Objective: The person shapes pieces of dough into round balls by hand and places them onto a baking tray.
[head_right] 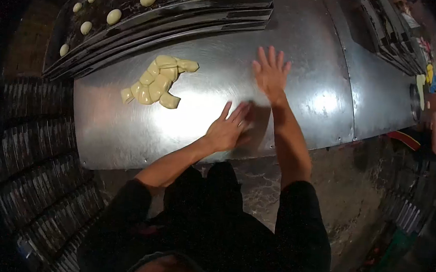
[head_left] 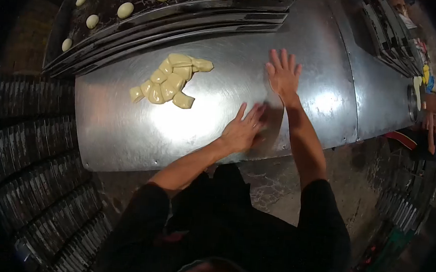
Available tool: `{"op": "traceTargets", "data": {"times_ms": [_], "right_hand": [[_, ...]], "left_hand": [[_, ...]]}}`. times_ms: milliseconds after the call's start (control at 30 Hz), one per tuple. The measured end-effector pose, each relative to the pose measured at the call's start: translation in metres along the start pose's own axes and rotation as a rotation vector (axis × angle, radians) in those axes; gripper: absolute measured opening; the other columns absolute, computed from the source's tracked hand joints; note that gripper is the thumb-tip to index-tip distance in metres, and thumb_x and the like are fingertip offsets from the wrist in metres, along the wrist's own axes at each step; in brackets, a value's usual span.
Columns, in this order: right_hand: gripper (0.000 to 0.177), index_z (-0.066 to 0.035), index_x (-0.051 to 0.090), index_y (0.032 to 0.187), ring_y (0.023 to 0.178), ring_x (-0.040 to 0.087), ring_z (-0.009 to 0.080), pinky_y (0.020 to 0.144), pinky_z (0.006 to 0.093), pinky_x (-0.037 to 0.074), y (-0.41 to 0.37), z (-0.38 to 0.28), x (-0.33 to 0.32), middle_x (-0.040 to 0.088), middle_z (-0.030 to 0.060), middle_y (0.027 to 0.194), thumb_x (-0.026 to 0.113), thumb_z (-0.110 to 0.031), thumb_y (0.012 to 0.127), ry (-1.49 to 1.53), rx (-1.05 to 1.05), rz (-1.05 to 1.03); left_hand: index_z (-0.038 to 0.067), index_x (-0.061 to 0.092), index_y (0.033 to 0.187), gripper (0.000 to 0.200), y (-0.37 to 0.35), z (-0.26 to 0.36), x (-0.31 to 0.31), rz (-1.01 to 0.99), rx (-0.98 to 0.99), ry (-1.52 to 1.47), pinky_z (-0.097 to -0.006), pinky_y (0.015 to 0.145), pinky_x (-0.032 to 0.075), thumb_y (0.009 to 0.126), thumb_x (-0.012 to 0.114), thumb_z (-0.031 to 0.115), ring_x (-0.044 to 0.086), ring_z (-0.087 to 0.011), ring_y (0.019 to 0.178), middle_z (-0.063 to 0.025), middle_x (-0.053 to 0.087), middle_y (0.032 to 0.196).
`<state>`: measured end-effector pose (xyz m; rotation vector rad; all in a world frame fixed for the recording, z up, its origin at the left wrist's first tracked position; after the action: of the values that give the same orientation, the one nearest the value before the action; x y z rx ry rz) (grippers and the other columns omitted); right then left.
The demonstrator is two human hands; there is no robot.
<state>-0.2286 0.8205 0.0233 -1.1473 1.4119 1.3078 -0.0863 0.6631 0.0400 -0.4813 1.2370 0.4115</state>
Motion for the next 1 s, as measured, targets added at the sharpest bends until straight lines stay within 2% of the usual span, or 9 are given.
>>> {"op": "traceTargets", "data": {"times_ms": [100, 200, 333, 367, 433, 533, 633, 900, 1000], "right_hand": [[0.058, -0.024, 0.032, 0.149, 0.141, 0.023, 0.0434, 0.111, 0.0652, 0.014, -0.078, 0.025, 0.002, 0.027, 0.0132, 0.155, 0.038, -0.050, 0.098, -0.091, 0.104, 0.056], [0.062, -0.025, 0.027, 0.151, 0.142, 0.019, 0.0440, 0.109, 0.0675, 0.016, -0.162, 0.050, 0.000, 0.024, 0.0148, 0.156, 0.040, -0.052, 0.097, -0.193, 0.195, -0.100], [0.064, -0.019, 0.026, 0.152, 0.142, 0.019, 0.0457, 0.107, 0.0690, 0.016, -0.188, 0.028, -0.032, 0.018, 0.0183, 0.157, 0.040, -0.050, 0.097, -0.232, 0.323, -0.318], [0.066, -0.015, 0.025, 0.151, 0.142, 0.019, 0.0454, 0.109, 0.0660, 0.017, -0.187, 0.021, -0.036, 0.018, 0.0199, 0.157, 0.040, -0.049, 0.097, -0.018, 0.338, -0.344], [0.067, -0.007, 0.024, 0.150, 0.142, 0.020, 0.0435, 0.112, 0.0579, 0.019, -0.164, -0.031, -0.048, 0.020, 0.0226, 0.155, 0.042, -0.045, 0.098, 0.460, 0.198, -0.325], [0.064, 0.001, 0.031, 0.146, 0.142, 0.024, 0.0383, 0.116, 0.0456, 0.019, -0.161, -0.203, -0.080, 0.027, 0.0244, 0.152, 0.045, -0.038, 0.097, 0.846, -0.086, -0.547], [0.069, -0.001, 0.032, 0.146, 0.143, 0.025, 0.0342, 0.116, 0.0507, 0.015, -0.179, -0.348, -0.034, 0.026, 0.0203, 0.154, 0.046, -0.045, 0.095, 0.239, -1.001, -0.273], [0.075, 0.000, 0.021, 0.149, 0.148, 0.007, 0.0303, 0.114, 0.0610, 0.005, -0.051, -0.645, 0.047, 0.015, 0.0192, 0.158, 0.039, -0.050, 0.097, 0.327, -0.746, -0.214], [0.069, -0.003, 0.028, 0.147, 0.147, 0.014, 0.0276, 0.116, 0.0588, 0.006, -0.113, -0.680, 0.035, 0.023, 0.0135, 0.156, 0.040, -0.048, 0.096, 0.405, -1.129, -0.224]], "left_hand": [[0.028, 0.027, 0.151, 0.063, -0.086, -0.027, 0.020, 0.021, 0.015, -0.076, -0.0563, 0.117, 0.010, 0.095, 0.041, 0.053, 0.013, -0.0308, 0.147, -0.0029, 0.020, 0.159], [0.024, 0.032, 0.149, 0.061, -0.186, -0.103, 0.010, -0.143, -0.490, -0.002, -0.0585, 0.116, 0.010, 0.095, 0.045, 0.046, 0.017, -0.0382, 0.144, -0.0080, 0.023, 0.157], [0.018, 0.033, 0.148, 0.058, -0.378, -0.277, 0.048, 0.033, -1.155, 0.514, -0.0640, 0.112, 0.014, 0.096, 0.044, 0.041, 0.022, -0.0406, 0.142, -0.0128, 0.023, 0.157], [0.015, 0.030, 0.149, 0.058, -0.430, -0.300, 0.020, 0.319, -1.328, 0.259, -0.0662, 0.111, 0.011, 0.099, 0.038, 0.043, 0.023, -0.0432, 0.141, -0.0136, 0.022, 0.157], [0.013, 0.027, 0.150, 0.059, -0.505, -0.324, -0.019, 0.211, -1.780, 0.003, -0.0657, 0.112, 0.007, 0.101, 0.034, 0.044, 0.021, -0.0433, 0.142, -0.0142, 0.022, 0.157], [0.011, 0.029, 0.150, 0.060, -0.587, -0.335, -0.038, 0.615, -1.814, 0.073, -0.0636, 0.112, 0.003, 0.101, 0.036, 0.044, 0.018, -0.0383, 0.145, -0.0141, 0.020, 0.158], [0.008, 0.032, 0.148, 0.062, -0.594, -0.266, -0.066, 0.918, -1.665, -0.028, -0.0604, 0.113, 0.002, 0.100, 0.039, 0.046, 0.017, -0.0335, 0.146, -0.0164, 0.020, 0.157], [0.001, 0.045, 0.139, 0.052, -0.627, -0.138, -0.033, 1.267, -1.759, -0.383, -0.0397, 0.113, 0.026, 0.092, 0.061, 0.017, 0.030, -0.0287, 0.142, -0.0192, 0.027, 0.154], [0.001, 0.045, 0.138, 0.051, -0.581, -0.191, -0.071, 1.248, -1.503, -0.303, -0.0411, 0.113, 0.026, 0.091, 0.061, 0.015, 0.029, -0.0323, 0.142, -0.0205, 0.028, 0.153]]}}
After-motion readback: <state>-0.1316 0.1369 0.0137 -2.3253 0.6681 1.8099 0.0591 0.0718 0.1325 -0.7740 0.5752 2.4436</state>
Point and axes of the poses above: each hand's wrist, its own y-axis towards the middle knuckle, its own x-axis out of the palm, z = x × y, the point moved 6 cm from there along y, towards the middle knuckle
